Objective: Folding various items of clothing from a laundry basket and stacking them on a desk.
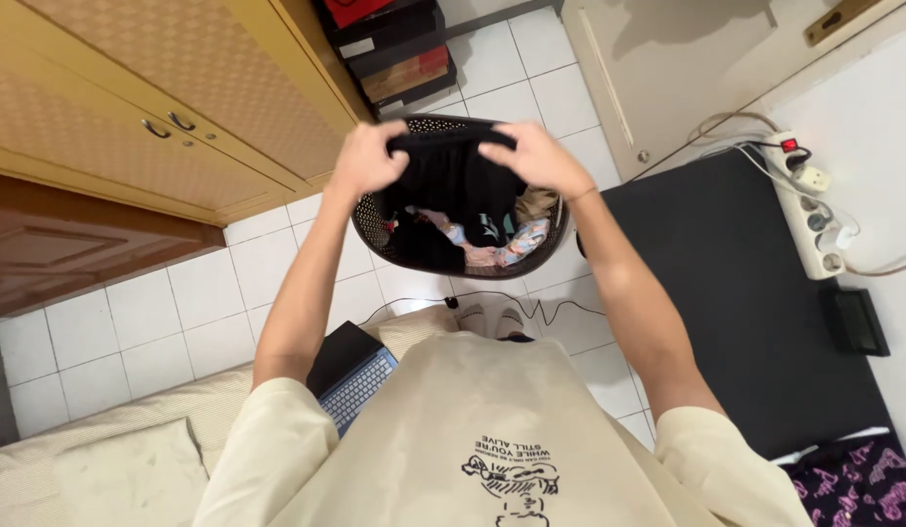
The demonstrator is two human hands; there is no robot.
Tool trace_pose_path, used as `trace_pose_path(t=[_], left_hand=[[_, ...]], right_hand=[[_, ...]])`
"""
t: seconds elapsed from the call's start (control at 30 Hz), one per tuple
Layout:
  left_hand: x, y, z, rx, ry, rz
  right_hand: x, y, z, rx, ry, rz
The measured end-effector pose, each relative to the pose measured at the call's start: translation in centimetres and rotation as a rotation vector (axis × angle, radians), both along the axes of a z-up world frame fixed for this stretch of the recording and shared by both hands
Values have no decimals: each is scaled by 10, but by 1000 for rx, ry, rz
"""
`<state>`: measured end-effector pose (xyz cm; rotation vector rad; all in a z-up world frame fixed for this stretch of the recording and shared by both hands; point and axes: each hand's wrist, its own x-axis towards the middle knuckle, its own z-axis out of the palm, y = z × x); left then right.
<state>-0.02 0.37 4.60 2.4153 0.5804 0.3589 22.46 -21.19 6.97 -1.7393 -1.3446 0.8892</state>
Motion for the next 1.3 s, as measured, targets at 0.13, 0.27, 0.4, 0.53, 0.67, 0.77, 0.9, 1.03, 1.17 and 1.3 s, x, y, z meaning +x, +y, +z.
trace_pose_path(t=[0.13,0.27,0.4,0.53,0.67,0.77,0.9,1.03,1.17,1.3], left_hand=[[-2,-4,70,30,18,-107],[3,-16,104,128,-18,-168],[16,-22,106,65,87,-240],[41,-30,104,-49,-140,-453],[78,-63,124,-171,-145,-508],[114,-99,139,-291,-208,-614],[152,-166,161,-300,-334,-790],[174,-247,181,-255,-191,-989],[194,-301,178,-270,-76,-1300],[221,-347,182,-153,62,-1468]], right_hand=[[8,-15,43,206,45,-83],[20,-37,54,248,-53,-200],[23,-65,61,310,-142,-299],[36,-107,58,339,-134,-447],[53,-165,66,408,-137,-576],[63,-219,79,451,-173,-685],[57,-309,98,495,-252,-806],[21,-419,115,419,-227,-898],[-30,-513,121,277,-164,-965],[-72,-570,134,73,-112,-1001]])
